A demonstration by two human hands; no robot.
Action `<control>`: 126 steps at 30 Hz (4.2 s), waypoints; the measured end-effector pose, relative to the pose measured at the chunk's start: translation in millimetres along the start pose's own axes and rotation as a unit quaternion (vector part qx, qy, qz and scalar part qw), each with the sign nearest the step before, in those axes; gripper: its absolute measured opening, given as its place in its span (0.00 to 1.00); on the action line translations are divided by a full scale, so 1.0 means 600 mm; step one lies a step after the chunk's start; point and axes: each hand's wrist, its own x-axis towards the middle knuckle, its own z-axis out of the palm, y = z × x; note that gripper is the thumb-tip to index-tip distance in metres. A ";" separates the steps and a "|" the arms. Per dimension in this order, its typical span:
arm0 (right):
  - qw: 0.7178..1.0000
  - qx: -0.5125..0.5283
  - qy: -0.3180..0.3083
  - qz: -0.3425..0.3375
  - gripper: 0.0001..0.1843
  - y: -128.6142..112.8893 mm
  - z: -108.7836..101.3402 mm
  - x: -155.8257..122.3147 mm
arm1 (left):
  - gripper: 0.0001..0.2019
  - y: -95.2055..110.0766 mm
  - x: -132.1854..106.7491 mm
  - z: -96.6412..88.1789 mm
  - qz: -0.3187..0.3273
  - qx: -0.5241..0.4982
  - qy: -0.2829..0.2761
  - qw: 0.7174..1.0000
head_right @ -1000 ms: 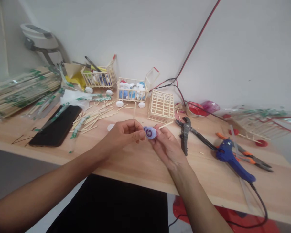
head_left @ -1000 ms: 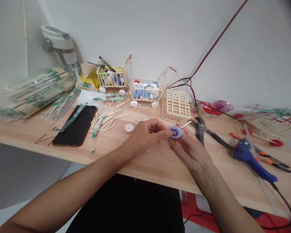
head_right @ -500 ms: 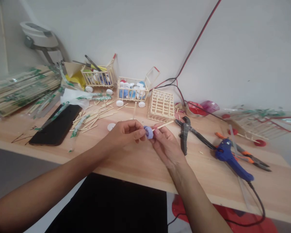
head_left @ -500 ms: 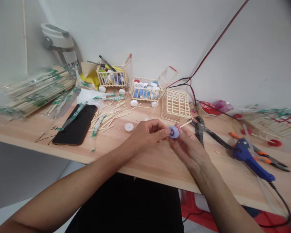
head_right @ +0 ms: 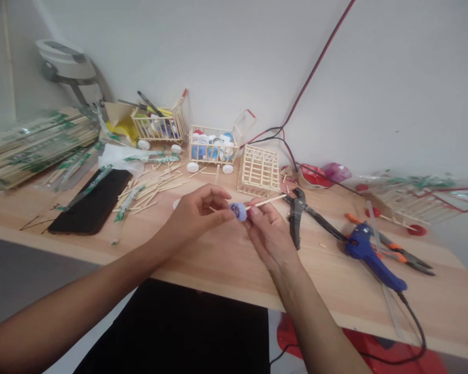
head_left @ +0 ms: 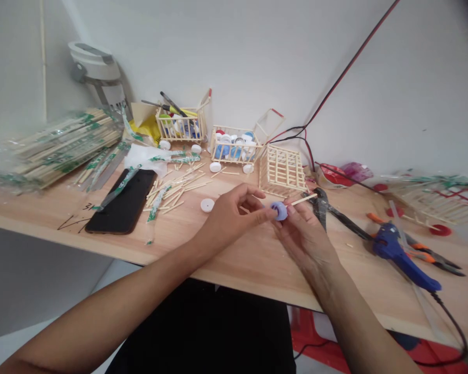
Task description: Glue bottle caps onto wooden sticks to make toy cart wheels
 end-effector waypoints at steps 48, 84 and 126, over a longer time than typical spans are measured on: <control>0.789 -0.507 0.066 -0.341 0.02 -0.017 -0.004 -0.030 | 0.15 -0.015 0.004 0.005 0.005 -0.029 -0.098 0.995; 0.793 -0.499 0.057 -0.344 0.02 -0.016 -0.002 -0.029 | 0.14 -0.014 0.005 0.004 -0.004 0.004 -0.095 0.995; 0.787 -0.508 0.071 -0.343 0.06 -0.013 -0.002 -0.028 | 0.15 -0.012 0.001 0.007 -0.036 0.011 -0.082 0.996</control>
